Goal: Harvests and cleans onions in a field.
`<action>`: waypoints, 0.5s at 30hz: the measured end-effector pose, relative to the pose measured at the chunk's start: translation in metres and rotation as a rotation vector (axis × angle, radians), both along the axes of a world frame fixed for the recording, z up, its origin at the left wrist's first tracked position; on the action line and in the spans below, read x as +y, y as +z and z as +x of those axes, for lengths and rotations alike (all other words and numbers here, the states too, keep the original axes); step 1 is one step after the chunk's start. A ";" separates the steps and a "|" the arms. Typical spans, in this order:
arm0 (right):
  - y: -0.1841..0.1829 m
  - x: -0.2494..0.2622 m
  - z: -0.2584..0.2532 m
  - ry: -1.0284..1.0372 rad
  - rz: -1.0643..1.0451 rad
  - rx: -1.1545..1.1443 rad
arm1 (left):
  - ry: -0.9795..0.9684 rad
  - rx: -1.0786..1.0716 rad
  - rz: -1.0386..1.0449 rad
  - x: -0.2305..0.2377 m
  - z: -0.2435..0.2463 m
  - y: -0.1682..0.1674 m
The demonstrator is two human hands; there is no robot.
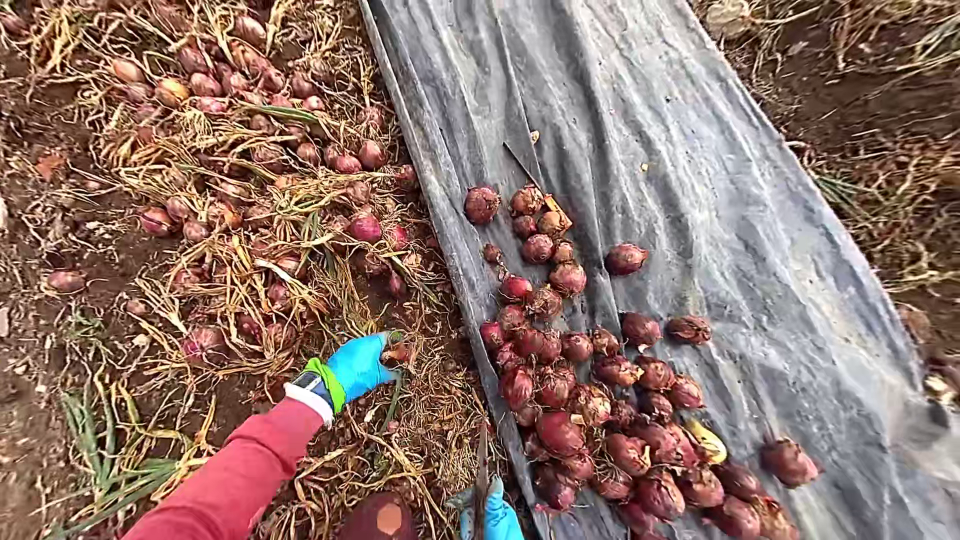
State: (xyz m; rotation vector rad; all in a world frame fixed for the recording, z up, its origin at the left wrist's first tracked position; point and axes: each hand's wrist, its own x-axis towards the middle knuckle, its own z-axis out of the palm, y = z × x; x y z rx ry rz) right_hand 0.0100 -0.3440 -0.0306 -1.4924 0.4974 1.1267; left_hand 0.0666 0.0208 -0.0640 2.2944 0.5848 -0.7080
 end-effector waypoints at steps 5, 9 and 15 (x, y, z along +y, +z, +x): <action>0.036 0.051 0.015 0.176 0.214 -0.205 | -0.441 0.202 -0.124 -0.087 -0.060 0.113; 0.048 0.032 0.024 0.434 0.103 -0.217 | -0.477 0.161 -0.023 -0.076 -0.079 0.127; 0.060 -0.025 0.007 0.124 0.467 -0.255 | -0.271 -0.053 -0.072 -0.126 -0.089 0.134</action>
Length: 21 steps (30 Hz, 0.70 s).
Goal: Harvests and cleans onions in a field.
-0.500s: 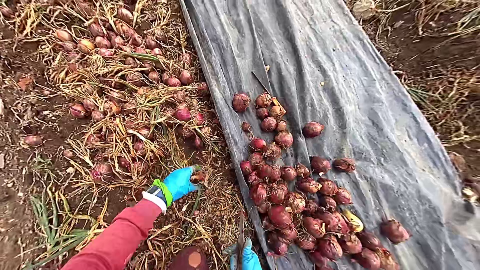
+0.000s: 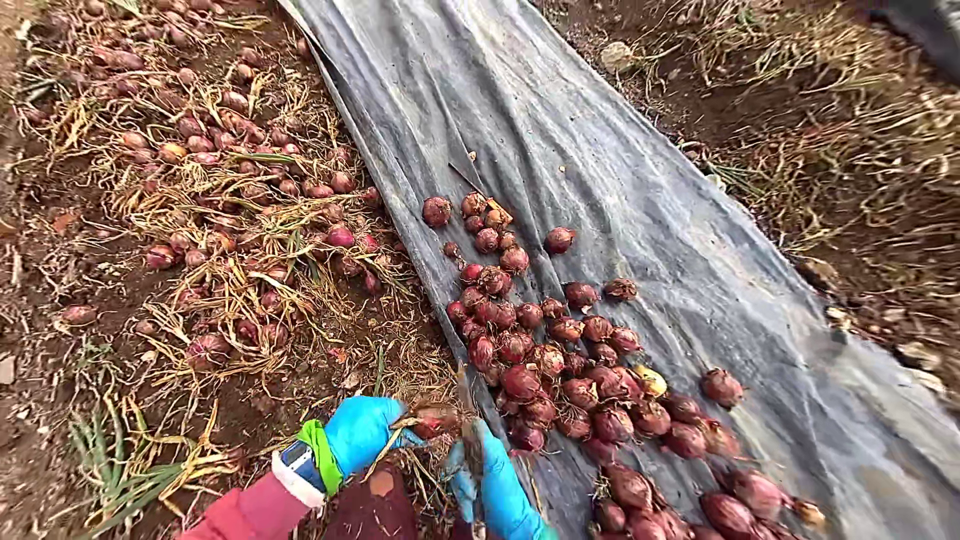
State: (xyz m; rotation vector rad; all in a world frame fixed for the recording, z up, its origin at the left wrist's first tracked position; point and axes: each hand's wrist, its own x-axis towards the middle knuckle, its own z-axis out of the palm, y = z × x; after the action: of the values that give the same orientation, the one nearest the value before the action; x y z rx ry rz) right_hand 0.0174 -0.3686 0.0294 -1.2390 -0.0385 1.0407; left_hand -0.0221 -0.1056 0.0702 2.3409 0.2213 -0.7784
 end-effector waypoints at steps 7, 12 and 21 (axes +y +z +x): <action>0.016 -0.049 -0.028 0.320 -0.327 -0.259 | -0.235 0.075 0.108 -0.092 -0.016 0.074; 0.051 -0.055 -0.005 0.084 -0.325 -0.455 | -0.201 -0.069 0.107 -0.104 0.005 0.102; -0.031 -0.015 0.024 0.100 -0.505 -0.156 | -0.085 0.478 0.312 0.084 -0.125 -0.010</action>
State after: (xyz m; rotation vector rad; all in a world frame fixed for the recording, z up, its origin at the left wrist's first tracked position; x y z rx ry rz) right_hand 0.0416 -0.3836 -0.0016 -1.7910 0.0460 1.0736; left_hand -0.1471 -0.0216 0.0597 2.4232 0.4791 -1.4307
